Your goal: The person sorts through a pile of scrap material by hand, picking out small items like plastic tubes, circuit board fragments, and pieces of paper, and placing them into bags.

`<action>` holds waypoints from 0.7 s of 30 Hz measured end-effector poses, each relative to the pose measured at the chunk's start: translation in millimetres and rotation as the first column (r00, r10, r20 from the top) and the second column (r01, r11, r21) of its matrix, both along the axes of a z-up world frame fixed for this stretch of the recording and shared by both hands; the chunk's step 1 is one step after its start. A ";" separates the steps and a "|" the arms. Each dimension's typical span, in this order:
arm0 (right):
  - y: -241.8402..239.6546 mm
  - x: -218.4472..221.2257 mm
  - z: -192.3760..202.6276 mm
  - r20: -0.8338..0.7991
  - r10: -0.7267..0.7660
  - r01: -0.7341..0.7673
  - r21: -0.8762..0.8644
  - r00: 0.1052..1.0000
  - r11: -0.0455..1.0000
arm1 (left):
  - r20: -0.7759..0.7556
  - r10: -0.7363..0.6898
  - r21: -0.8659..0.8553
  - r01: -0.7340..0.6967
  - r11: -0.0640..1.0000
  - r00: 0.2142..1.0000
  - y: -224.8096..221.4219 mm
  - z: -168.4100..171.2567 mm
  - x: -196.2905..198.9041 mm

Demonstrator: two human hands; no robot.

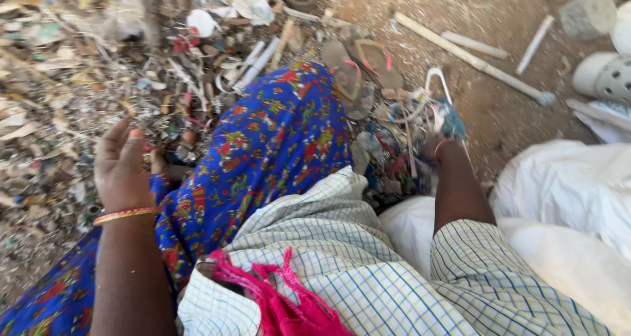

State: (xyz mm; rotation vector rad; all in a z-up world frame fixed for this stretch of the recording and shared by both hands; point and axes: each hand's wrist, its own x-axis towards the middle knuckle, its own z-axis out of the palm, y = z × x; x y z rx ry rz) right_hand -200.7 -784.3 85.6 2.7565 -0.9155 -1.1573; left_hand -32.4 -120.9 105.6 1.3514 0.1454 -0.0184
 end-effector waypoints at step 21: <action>185.7 320.0 12.9 0.605 0.482 -0.671 0.119 0.634 0.732 | -0.047 0.372 0.299 -0.343 0.891 0.927 152.8 -109.2 12.5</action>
